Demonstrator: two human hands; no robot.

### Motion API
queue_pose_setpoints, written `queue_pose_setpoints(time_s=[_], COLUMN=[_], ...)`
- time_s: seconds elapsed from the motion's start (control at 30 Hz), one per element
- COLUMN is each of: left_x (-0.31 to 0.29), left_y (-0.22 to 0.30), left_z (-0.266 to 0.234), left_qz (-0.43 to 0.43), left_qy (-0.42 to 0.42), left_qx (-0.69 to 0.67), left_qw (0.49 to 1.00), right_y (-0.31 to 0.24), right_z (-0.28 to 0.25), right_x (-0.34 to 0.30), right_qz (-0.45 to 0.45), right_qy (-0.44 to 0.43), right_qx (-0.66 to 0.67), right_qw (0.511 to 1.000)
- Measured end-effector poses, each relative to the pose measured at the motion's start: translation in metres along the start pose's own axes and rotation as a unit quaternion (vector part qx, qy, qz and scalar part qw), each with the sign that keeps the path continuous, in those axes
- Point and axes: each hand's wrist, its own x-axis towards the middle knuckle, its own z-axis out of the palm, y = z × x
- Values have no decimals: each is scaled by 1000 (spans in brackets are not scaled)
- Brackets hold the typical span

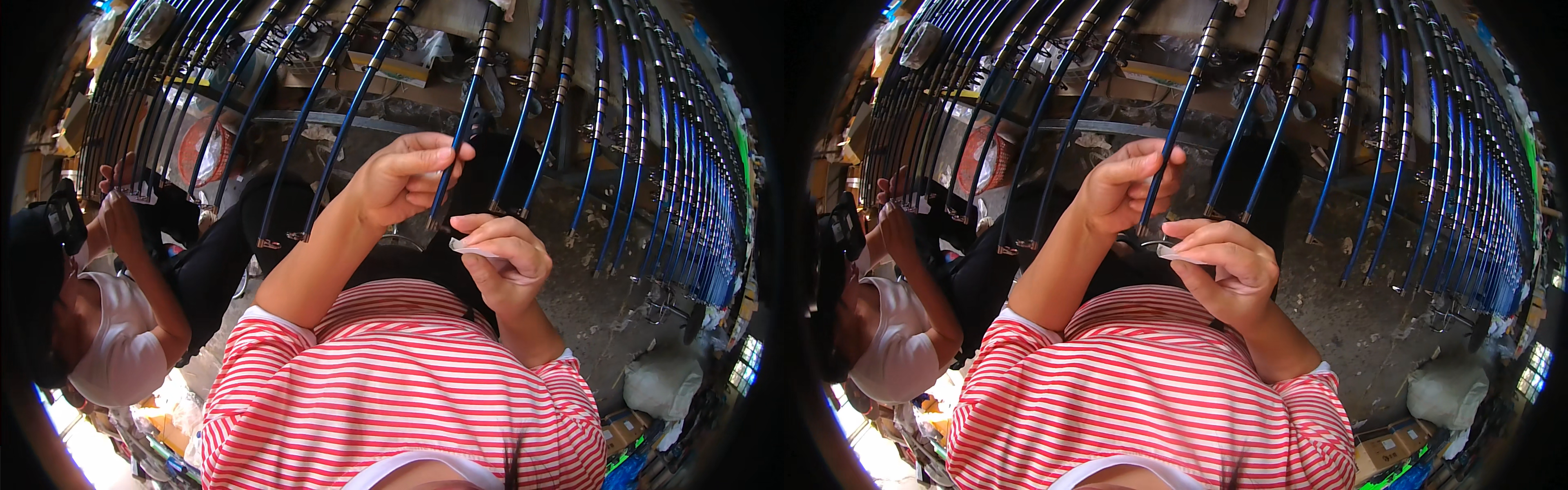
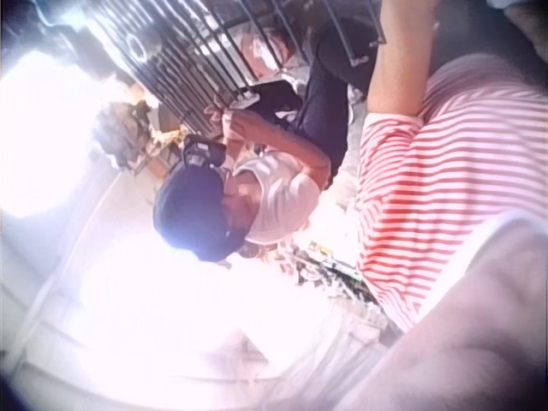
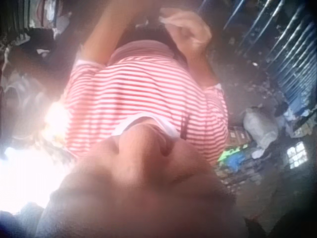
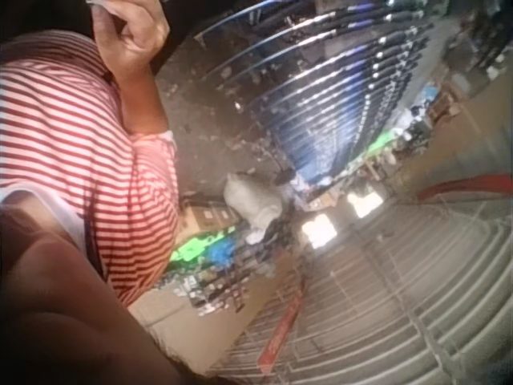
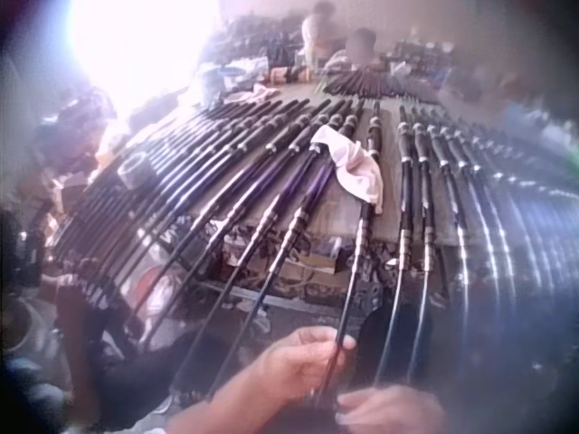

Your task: The person is applying small white pieces of adhesive tape to the metal guides of several blue fishing rods. They handle each rod by hand, securing the material around the guide before moving to the next rod in the row.

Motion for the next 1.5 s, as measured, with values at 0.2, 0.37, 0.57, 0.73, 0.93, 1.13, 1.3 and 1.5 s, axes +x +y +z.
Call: queue_pose_setpoints(time_s=[0.2, 0.37, 0.57, 0.73, 0.93, 1.13, 1.3, 1.5], left_x=[-26, -30, -31, -30, -32, -32, -32, -32], left_y=[-11, -13, -14, -16, -14, -14, -15, -15], left_z=[0, -1, -2, -1, -1, -4, -5, -3], left_qz=[-3, 2, -1, 11, -10, -13, -14, -16], left_qy=[-19, -34, -41, -51, -20, -24, -23, -13], left_qx=[-22, -35, -40, -43, -36, -24, -7, 14], left_qw=[1000, 999, 998, 998, 999, 999, 1000, 1000], right_y=[9, 11, 11, 12, 11, 13, 13, 12], right_z=[8, 8, 10, 11, 11, 11, 12, 11], right_x=[0, -2, -2, -2, 0, -1, -1, -1], right_qz=[15, 34, 28, 28, 24, 24, 23, 29], right_qy=[-18, -57, -68, -72, -80, -87, -84, -94], right_qx=[62, 86, 82, 78, 77, 89, 100, 101], right_qw=[998, 994, 994, 994, 993, 992, 991, 990])
